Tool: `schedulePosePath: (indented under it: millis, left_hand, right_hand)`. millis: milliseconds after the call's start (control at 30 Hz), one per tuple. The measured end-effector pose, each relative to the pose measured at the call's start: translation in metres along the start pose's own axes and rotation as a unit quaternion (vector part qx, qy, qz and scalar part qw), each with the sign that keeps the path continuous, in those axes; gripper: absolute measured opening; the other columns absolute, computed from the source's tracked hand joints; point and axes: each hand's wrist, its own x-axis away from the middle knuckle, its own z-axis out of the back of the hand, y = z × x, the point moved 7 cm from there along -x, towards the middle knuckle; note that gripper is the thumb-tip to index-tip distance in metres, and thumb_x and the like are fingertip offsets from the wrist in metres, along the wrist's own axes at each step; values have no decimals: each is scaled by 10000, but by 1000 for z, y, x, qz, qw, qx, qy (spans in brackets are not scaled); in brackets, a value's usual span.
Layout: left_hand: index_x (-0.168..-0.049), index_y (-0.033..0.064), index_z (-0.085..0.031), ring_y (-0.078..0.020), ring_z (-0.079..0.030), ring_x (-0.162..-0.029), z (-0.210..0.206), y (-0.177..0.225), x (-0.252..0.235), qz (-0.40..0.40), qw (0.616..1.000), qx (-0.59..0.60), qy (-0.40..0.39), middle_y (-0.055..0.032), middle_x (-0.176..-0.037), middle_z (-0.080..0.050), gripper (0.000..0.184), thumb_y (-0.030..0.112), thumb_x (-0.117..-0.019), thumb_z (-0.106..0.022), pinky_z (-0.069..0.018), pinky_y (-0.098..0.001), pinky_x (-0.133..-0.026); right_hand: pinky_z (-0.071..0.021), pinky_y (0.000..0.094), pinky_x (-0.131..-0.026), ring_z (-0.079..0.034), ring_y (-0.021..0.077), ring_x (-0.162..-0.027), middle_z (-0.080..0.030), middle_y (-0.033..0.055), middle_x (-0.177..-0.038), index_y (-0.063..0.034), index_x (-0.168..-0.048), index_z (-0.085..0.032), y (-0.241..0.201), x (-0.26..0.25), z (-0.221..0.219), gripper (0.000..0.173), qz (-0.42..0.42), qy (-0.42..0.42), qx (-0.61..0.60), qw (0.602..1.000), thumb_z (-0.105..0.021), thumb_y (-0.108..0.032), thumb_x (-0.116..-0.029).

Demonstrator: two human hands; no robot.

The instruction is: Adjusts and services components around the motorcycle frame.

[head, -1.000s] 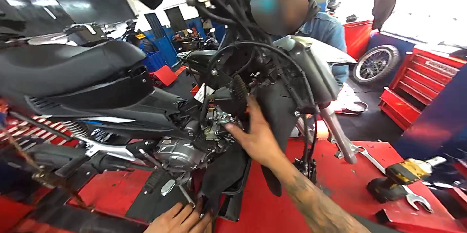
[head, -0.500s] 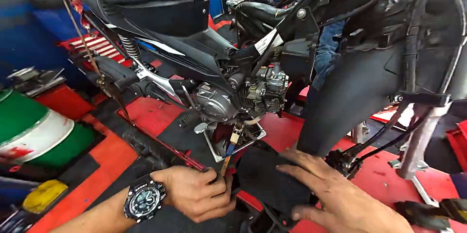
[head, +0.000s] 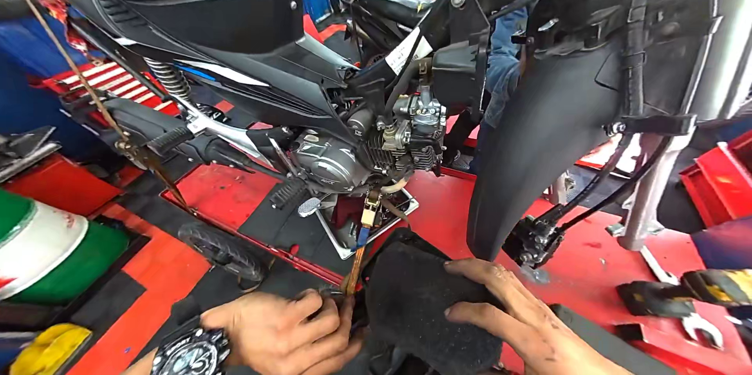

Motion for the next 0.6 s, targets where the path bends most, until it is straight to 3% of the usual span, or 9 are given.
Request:
schedulePosePath:
  millis: [100,167,233,300,367,500,600]
  left_hand:
    - [-1352,108,-610,-226,-588,-893,-4,1,5,20,1000,13,-8,-72,-1102,-672,367,53,-1046,-415,-431,-354,-719]
    - [-1341,113,-608,-231,-602,-889,-11,5,9,32,999,22,-19,-75,-1096,-665,354,53,-1048,-418,-455,-357,-706]
    - [-1349,120,-606,-226,-605,-891,-20,11,15,46,998,29,-33,-73,-1101,-661,361,55,-1047,-419,-465,-353,-708]
    - [-1345,123,-610,-216,-613,-887,-29,19,22,59,997,33,-47,-66,-1085,-662,361,47,-1045,-423,-476,-341,-701]
    - [-1346,131,-609,-209,-623,-884,-37,28,31,79,994,39,-62,-63,-1075,-663,357,49,-1047,-432,-486,-332,-696]
    - [-1360,157,-594,-216,-653,-875,-55,49,51,147,982,67,-97,-92,-1128,-671,342,70,-1050,-478,-517,-334,-675]
    - [-1356,172,-603,-225,-682,-840,-66,64,62,205,967,96,-120,-110,-1138,-696,340,74,-1045,-506,-539,-341,-653]
  right_hand:
    - [-492,467,-1100,-511,284,-1361,-541,145,-1451,-190,-1187,-693,14,2,3,424,-40,86,-162,982,-720,-512,-912]
    - [-514,455,-1052,-566,280,-1289,-595,145,-1384,-107,-1180,-678,31,7,1,466,-106,173,-341,918,-639,-520,-969]
    - [-526,499,-1019,-619,288,-1201,-635,158,-1298,-70,-1258,-638,44,12,-9,507,-168,251,-567,767,-657,-482,-963]
    - [-526,600,-1000,-633,380,-1196,-634,225,-1304,-79,-1343,-595,49,13,-19,592,-203,286,-711,609,-687,-492,-929]
    - [-509,651,-981,-610,439,-1215,-599,261,-1350,-119,-1398,-554,51,9,-28,660,-230,285,-767,527,-634,-569,-922]
    - [-490,674,-980,-579,461,-1257,-576,258,-1391,-168,-1433,-528,52,5,-37,744,-256,284,-810,444,-533,-699,-912]
    - [-484,677,-982,-565,462,-1278,-563,253,-1413,-179,-1448,-514,54,3,-43,772,-248,279,-828,418,-507,-730,-906]
